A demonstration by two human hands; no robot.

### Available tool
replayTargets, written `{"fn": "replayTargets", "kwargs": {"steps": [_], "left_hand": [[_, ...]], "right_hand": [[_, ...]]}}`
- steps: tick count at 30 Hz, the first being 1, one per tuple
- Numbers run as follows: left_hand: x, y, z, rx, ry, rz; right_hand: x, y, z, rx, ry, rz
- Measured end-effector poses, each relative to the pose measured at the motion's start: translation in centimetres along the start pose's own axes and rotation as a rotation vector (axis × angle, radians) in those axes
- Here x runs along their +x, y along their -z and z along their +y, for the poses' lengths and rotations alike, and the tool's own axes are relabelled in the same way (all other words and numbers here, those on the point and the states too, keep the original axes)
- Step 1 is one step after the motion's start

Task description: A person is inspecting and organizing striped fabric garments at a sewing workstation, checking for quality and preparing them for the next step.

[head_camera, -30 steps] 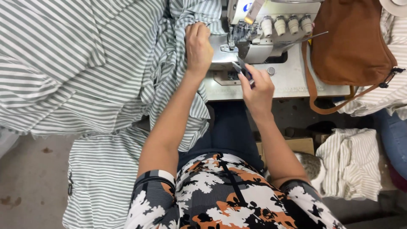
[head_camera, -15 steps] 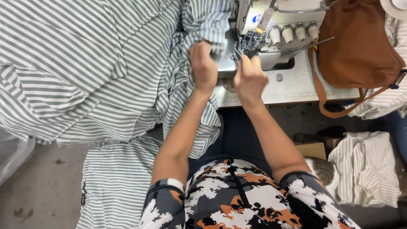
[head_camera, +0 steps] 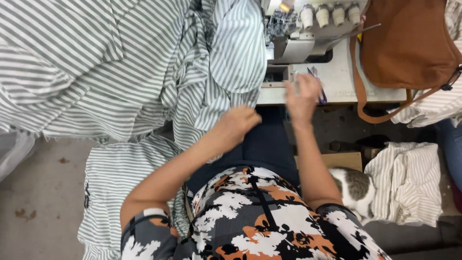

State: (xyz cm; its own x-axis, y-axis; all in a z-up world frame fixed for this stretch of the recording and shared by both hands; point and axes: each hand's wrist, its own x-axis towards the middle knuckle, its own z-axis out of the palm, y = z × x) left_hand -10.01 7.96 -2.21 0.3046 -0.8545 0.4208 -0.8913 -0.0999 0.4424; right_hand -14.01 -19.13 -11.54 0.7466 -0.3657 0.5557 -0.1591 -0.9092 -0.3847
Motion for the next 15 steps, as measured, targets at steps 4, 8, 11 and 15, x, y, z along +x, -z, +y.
{"fn": "replayTargets", "kwargs": {"steps": [4, 8, 11, 15], "left_hand": [[5.7, -0.4, -0.9, 0.410, -0.138, 0.131], [7.4, -1.0, -6.7, 0.809, -0.149, -0.159], [9.3, 4.4, -8.1, 1.015, -0.080, -0.428], [10.2, 8.1, -13.4, 1.119, -0.246, -0.080]], "right_hand": [[-4.9, -3.8, -7.8, 0.734, -0.035, -0.219], [-8.7, 3.2, -14.3, 1.023, 0.072, -0.579], [-7.6, 12.9, -13.9, 1.077, 0.360, -0.922], [-7.1, 20.4, -4.7, 0.989, 0.404, -0.588]]}}
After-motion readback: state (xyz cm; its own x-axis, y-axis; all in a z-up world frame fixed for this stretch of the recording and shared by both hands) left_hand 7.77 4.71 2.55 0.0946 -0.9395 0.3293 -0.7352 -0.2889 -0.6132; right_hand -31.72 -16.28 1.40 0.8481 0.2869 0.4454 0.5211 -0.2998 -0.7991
